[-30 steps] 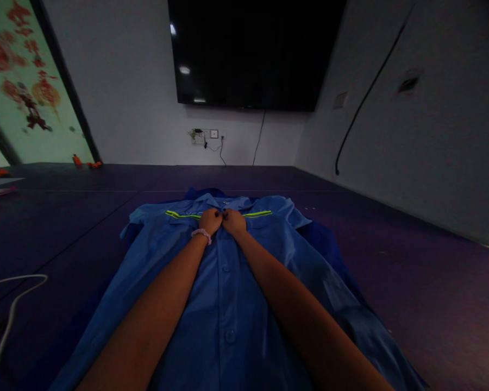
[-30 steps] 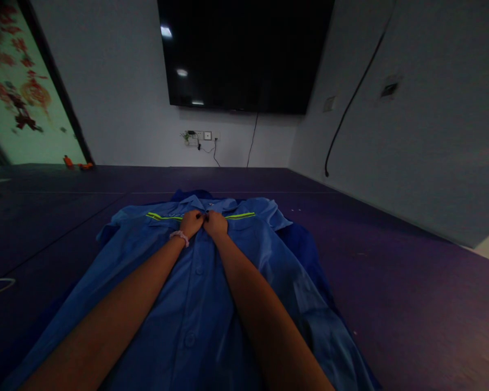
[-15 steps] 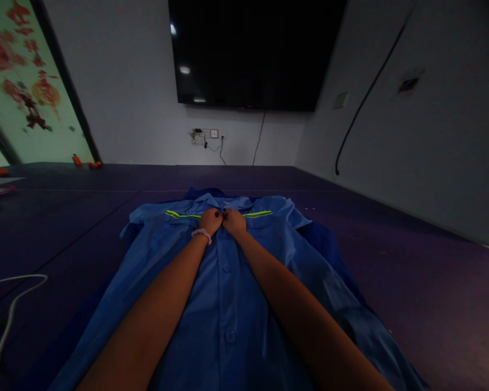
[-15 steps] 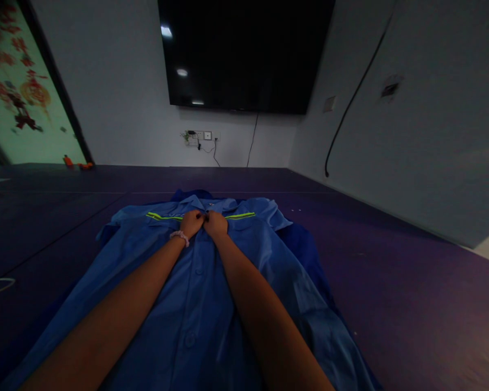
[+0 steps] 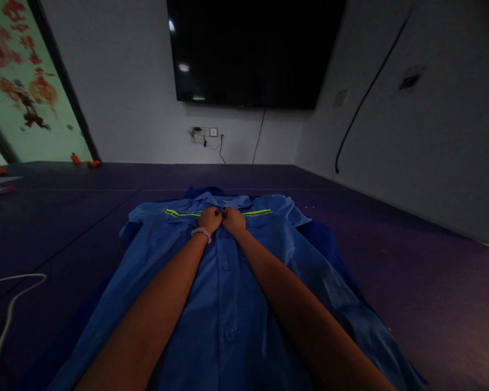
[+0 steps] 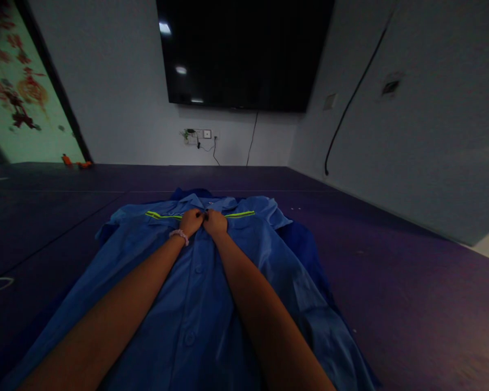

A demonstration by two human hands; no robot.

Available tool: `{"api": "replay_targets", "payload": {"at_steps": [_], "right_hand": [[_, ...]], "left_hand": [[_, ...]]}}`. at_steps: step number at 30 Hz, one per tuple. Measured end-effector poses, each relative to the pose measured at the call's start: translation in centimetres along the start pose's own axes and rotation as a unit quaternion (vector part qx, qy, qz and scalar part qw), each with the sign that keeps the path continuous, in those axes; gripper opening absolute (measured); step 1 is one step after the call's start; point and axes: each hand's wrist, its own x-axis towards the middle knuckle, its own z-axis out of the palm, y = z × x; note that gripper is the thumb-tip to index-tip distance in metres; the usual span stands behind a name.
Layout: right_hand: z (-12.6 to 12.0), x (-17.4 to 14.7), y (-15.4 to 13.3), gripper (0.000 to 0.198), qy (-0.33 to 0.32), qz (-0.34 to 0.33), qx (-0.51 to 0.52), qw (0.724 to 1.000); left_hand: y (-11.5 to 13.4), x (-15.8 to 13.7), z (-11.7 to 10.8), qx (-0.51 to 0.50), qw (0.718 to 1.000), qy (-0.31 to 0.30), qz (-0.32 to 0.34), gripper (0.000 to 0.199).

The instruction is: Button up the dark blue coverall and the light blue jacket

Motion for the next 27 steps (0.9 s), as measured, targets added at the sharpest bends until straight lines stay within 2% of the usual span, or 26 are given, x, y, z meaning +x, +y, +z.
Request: {"api": "replay_targets", "payload": {"at_steps": [27], "right_hand": [[-0.21,-0.06,-0.06,0.026,-0.005,0.0,0.003,1.0]], "left_hand": [[0.12,0.04,-0.07,0.006,1.0,-0.005,-0.004,0.023]]}}
